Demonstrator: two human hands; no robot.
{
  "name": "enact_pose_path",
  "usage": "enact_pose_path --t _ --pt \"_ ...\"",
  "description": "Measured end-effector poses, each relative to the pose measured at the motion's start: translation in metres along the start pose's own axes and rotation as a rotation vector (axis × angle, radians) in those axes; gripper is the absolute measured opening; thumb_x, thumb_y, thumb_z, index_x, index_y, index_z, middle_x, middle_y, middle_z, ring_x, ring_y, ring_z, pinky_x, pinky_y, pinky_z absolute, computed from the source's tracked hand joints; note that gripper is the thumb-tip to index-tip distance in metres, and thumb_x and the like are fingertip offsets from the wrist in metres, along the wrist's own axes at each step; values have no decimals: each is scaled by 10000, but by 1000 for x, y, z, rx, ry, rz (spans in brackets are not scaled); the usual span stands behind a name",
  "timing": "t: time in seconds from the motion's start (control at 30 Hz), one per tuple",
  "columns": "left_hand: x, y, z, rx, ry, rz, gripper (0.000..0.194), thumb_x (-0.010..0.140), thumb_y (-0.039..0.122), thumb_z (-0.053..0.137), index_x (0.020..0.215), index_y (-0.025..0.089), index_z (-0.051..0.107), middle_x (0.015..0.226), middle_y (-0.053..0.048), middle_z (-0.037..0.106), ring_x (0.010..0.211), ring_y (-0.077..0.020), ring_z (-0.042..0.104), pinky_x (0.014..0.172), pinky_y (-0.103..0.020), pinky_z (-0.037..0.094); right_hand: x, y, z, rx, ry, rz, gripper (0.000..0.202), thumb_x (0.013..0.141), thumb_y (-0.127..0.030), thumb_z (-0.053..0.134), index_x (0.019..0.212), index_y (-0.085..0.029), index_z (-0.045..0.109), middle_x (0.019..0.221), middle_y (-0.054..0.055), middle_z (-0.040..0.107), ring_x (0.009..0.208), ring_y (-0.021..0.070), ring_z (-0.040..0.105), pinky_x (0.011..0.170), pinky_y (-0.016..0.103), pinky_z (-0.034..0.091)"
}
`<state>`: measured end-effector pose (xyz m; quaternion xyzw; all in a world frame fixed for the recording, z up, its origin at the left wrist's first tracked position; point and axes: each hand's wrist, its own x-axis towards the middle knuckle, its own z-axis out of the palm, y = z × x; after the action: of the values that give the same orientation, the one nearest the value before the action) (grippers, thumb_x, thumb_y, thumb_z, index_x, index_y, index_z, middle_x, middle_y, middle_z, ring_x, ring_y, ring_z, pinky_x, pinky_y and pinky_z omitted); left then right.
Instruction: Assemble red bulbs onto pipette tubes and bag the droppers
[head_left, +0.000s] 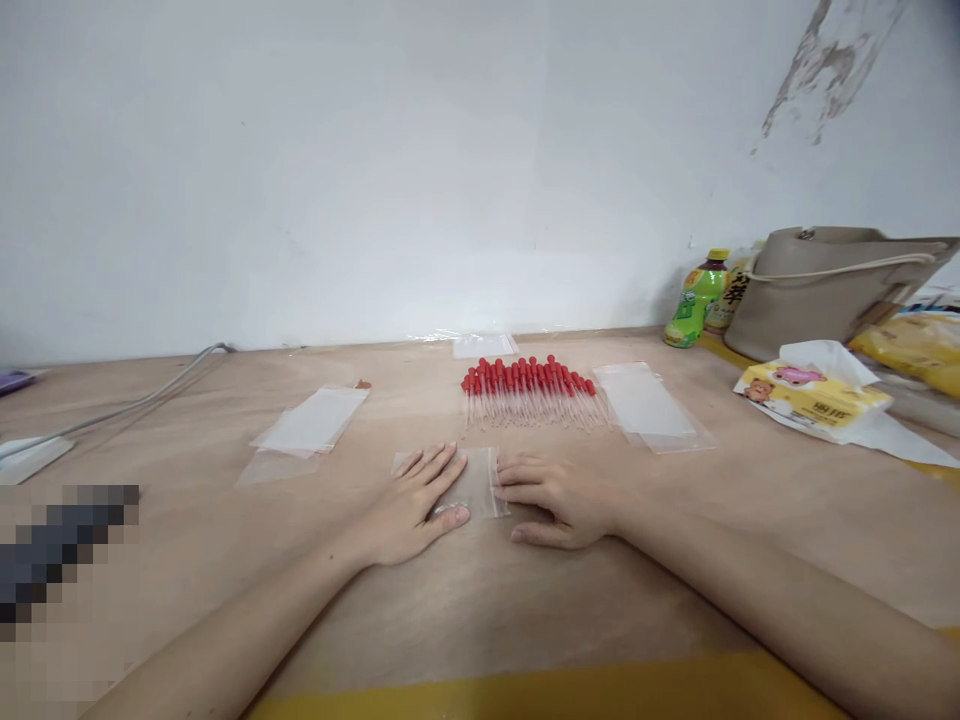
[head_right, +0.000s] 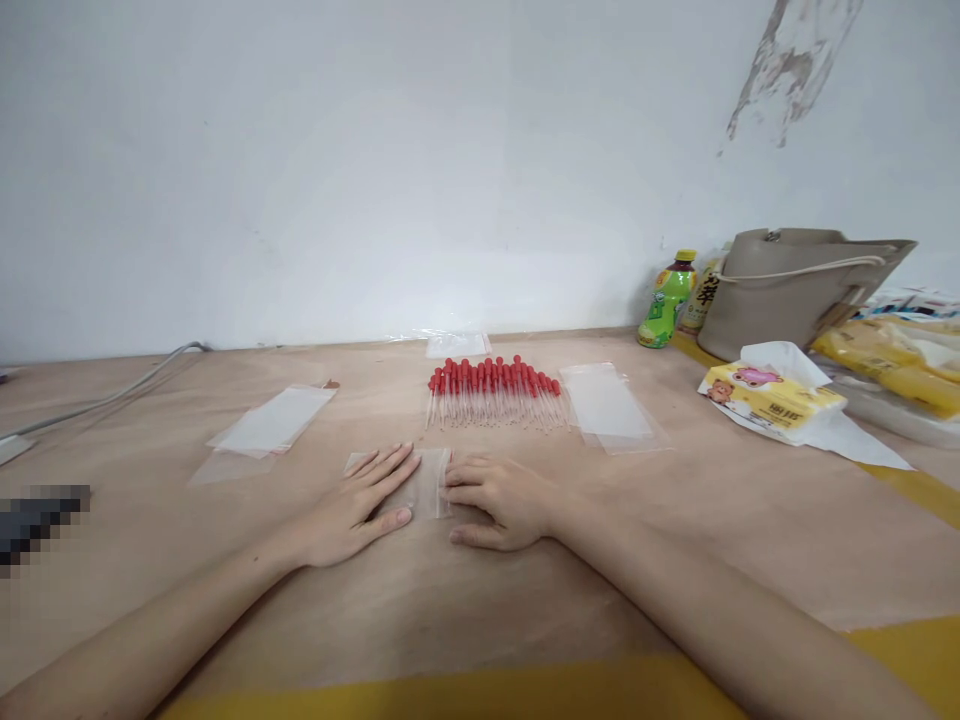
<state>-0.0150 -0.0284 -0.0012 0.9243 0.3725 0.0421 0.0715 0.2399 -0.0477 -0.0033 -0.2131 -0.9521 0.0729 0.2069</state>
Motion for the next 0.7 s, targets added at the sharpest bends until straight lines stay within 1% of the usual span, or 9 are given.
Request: enact_pose_path --t 0.07,0.13,0.23,0.27,0.33,0.43,0.53,0.63,0.7 --pt "2 2 2 5 10 5 614 862 533 283 1382 246 131 1441 -59 91 1319 -245 96 1065 -424 122 1 -1 3 29 -4 -12 429 789 -406 493 1113 -130 546 1119 132 548 1060 195 481 904 332 377" --pt "3 3 3 6 12 5 614 864 531 282 1384 246 122 1441 -57 91 1319 -242 96 1066 -421 120 3 -2 3 21 -15 6 448 771 -430 509 1102 -130 543 1173 140 508 1059 202 476 901 342 372" --pt "3 4 3 6 7 -3 615 866 531 274 1385 242 116 1442 -59 91 1320 -238 92 1067 -422 115 4 -3 -2 -41 -57 69 558 762 -492 500 1196 -142 472 1257 143 446 1106 234 434 915 405 326" --pt "3 4 3 4 5 -6 614 866 531 271 1385 241 116 1442 -60 90 1321 -238 91 1067 -423 114 4 -4 -4 -61 -85 81 586 765 -509 489 1233 -159 444 1274 139 433 1115 244 426 914 425 312" --pt "2 4 2 -4 4 -13 611 867 531 269 1384 243 116 1443 -59 93 1321 -239 93 1066 -430 114 4 -4 -9 -93 -142 82 578 775 -524 471 1265 -222 423 1317 123 390 1131 260 411 909 451 291" --pt "1 4 -1 -29 10 -11 597 875 516 260 1385 246 106 1443 -55 105 1320 -235 104 1064 -433 125 4 -2 -12 -100 -176 61 489 782 -522 469 1227 -320 464 1390 88 281 1189 278 356 922 471 259" --pt "0 -1 -7 -57 -3 18 579 882 496 268 1384 250 117 1442 -47 129 1318 -223 131 1065 -426 147 3 1 -12 -63 -180 77 463 766 -531 494 1190 -345 498 1417 75 220 1244 280 284 956 475 219" --pt "-2 -9 -13 -87 -22 51 560 877 485 305 1373 259 176 1431 -36 190 1310 -210 175 1062 -415 180 -1 5 -12 -52 -184 141 489 752 -547 506 1197 -345 492 1416 73 227 1267 287 240 977 490 177" --pt "-2 -15 -15 -107 -20 71 543 871 480 333 1358 263 234 1415 -28 246 1303 -200 204 1061 -407 197 -4 8 -12 -50 -174 181 518 752 -555 500 1222 -340 464 1393 69 284 1266 275 248 984 486 169"
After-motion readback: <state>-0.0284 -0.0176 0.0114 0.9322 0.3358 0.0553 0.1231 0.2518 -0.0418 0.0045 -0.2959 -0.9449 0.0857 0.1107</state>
